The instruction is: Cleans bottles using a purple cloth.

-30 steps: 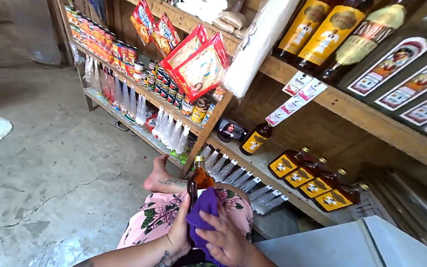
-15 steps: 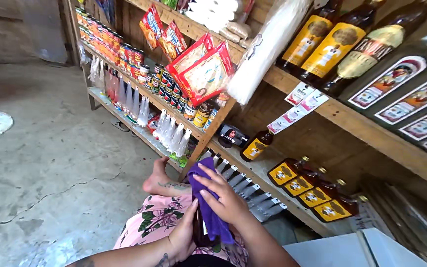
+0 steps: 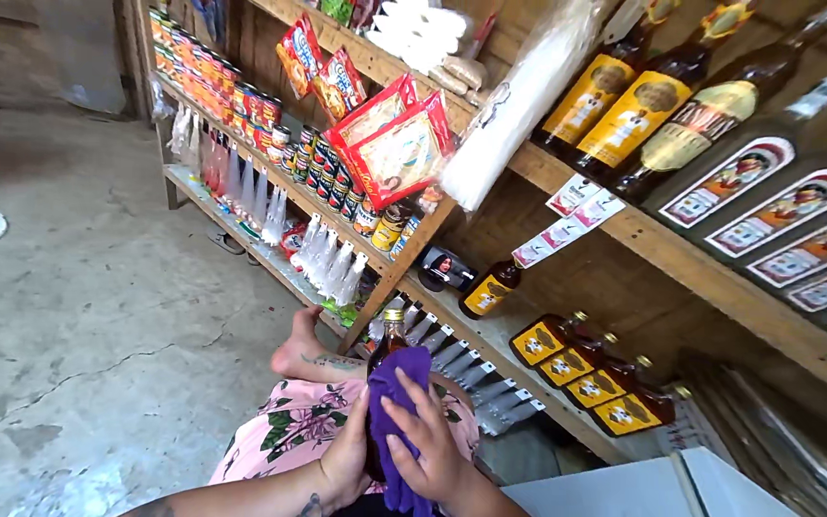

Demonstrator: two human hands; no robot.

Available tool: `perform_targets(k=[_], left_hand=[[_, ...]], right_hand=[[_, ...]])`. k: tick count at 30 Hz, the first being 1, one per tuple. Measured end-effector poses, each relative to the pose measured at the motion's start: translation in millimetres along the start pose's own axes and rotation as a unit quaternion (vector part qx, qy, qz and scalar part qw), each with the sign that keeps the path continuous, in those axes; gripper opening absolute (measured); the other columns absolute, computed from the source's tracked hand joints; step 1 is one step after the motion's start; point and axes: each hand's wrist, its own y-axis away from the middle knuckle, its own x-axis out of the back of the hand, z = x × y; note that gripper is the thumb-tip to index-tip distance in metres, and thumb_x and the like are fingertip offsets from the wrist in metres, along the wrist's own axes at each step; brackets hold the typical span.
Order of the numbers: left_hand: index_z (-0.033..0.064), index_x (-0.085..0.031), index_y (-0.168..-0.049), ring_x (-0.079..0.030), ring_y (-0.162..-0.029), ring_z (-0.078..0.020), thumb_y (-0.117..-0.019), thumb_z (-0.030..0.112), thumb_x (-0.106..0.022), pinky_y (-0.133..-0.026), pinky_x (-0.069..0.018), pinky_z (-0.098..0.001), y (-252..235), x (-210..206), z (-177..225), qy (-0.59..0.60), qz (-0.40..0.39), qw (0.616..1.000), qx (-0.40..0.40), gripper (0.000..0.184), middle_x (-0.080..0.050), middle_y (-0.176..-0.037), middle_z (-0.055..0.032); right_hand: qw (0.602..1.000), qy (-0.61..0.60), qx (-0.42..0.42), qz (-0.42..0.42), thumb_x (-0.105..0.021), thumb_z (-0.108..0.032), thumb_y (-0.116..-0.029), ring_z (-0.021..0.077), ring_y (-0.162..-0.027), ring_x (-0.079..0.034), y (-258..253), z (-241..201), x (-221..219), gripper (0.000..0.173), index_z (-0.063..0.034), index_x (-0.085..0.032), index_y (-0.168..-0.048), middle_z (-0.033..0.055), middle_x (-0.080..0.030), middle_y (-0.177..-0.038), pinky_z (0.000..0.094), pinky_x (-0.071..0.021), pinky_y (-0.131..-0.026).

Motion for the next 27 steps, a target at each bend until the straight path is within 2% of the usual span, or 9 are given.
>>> perform_targets(k=[2,7,11,16,19,21,23,25,27], left_hand=[[0.0168,-0.057,-0.114,-0.071,-0.093,-0.0095,-0.1051,0.057,-0.009,-0.080,-0.0598,-0.0308,2,-6,3,-0.023,0.001,1.000,-0.009,0.063,-0.073,-0.098,0.0024],[0.0154,-0.054,-0.118,-0.070,-0.096,-0.0095,-0.1064,0.049,-0.003,-0.083,-0.0589,-0.0313,2,-7,8,-0.054,-0.011,0.998,0.003,0.062,-0.072,-0.102,0.0023],[0.0157,-0.055,-0.129,-0.070,-0.105,-0.0141,-0.1064,0.056,-0.010,-0.088,-0.0593,-0.0369,0,-7,6,-0.070,0.018,0.997,0.040,0.064,-0.072,-0.113,-0.0020],[0.0152,-0.056,-0.132,-0.070,-0.108,-0.0161,-0.1002,0.069,-0.031,-0.091,-0.0593,-0.0388,-1,2,3,-0.004,-0.014,1.000,0.022,0.067,-0.073,-0.115,-0.0039],[0.0143,-0.057,-0.132,-0.069,-0.109,-0.0177,-0.0980,0.074,-0.025,-0.091,-0.0592,-0.0407,-2,4,1,-0.002,-0.015,1.000,0.007,0.076,-0.072,-0.115,-0.0056],[0.0149,-0.059,-0.127,-0.070,-0.106,-0.0163,-0.1042,0.063,-0.018,-0.091,-0.0590,-0.0393,1,4,0,-0.004,-0.011,1.000,0.000,0.068,-0.073,-0.112,-0.0045],[0.0170,-0.063,-0.108,-0.072,-0.088,-0.0087,-0.1074,0.025,-0.033,-0.079,-0.0595,-0.0294,12,-2,3,-0.001,0.017,1.000,0.001,0.032,-0.075,-0.094,0.0021],[0.0200,-0.058,-0.095,-0.066,-0.073,0.0005,-0.1016,0.000,-0.029,-0.070,-0.0547,-0.0185,22,-12,13,-0.023,0.044,0.998,0.047,0.035,-0.069,-0.079,0.0106],[0.0203,-0.059,-0.093,-0.067,-0.073,0.0014,-0.1015,-0.002,-0.024,-0.070,-0.0555,-0.0173,21,-11,12,-0.003,0.053,0.997,0.058,0.042,-0.070,-0.078,0.0111]], right_hand=[[0.998,0.031,0.046,-0.019,-0.038,-0.034,-0.1081,0.0240,-0.146,-0.041,-8,0,4,0.038,-0.0234,-0.061,-0.136,0.0057,-0.050,-0.153,0.0496,-0.0278,-0.123],[0.997,0.069,0.037,-0.027,-0.041,-0.036,-0.1065,0.0227,-0.141,-0.049,-39,7,12,0.037,-0.0246,-0.066,-0.132,0.0048,-0.058,-0.147,0.0509,-0.0294,-0.122],[1.000,0.022,-0.007,0.004,-0.049,-0.036,-0.1035,0.0243,-0.132,-0.056,-49,16,14,0.038,-0.0189,-0.069,-0.130,0.0090,-0.063,-0.141,0.0472,-0.0394,-0.115],[0.996,-0.059,-0.018,0.067,-0.048,-0.038,-0.1061,0.0186,-0.142,-0.046,-24,24,3,0.037,-0.0220,-0.059,-0.138,0.0074,-0.052,-0.151,0.0406,-0.0383,-0.118],[0.998,-0.037,-0.023,0.041,-0.046,-0.041,-0.1057,0.0200,-0.146,-0.042,-6,13,-2,0.042,-0.0255,-0.052,-0.144,0.0066,-0.045,-0.157,0.0427,-0.0367,-0.119],[1.000,0.004,0.019,0.009,-0.044,-0.041,-0.1054,0.0199,-0.145,-0.042,3,3,-2,0.038,-0.0275,-0.055,-0.139,0.0011,-0.048,-0.154,0.0472,-0.0326,-0.120],[0.996,0.021,0.084,-0.031,-0.041,-0.039,-0.1064,0.0192,-0.148,-0.037,2,-2,0,0.034,-0.0295,-0.063,-0.131,-0.0055,-0.051,-0.151,0.0531,-0.0202,-0.125],[0.989,0.039,0.131,-0.063,-0.047,-0.035,-0.1051,0.0194,-0.148,-0.037,-6,-4,4,0.029,-0.0311,-0.069,-0.124,-0.0077,-0.057,-0.146,0.0557,-0.0133,-0.125],[0.986,0.062,0.135,-0.074,-0.051,-0.034,-0.1026,0.0187,-0.146,-0.041,-16,-5,7,0.027,-0.0324,-0.071,-0.121,-0.0081,-0.061,-0.143,0.0553,-0.0146,-0.125]])
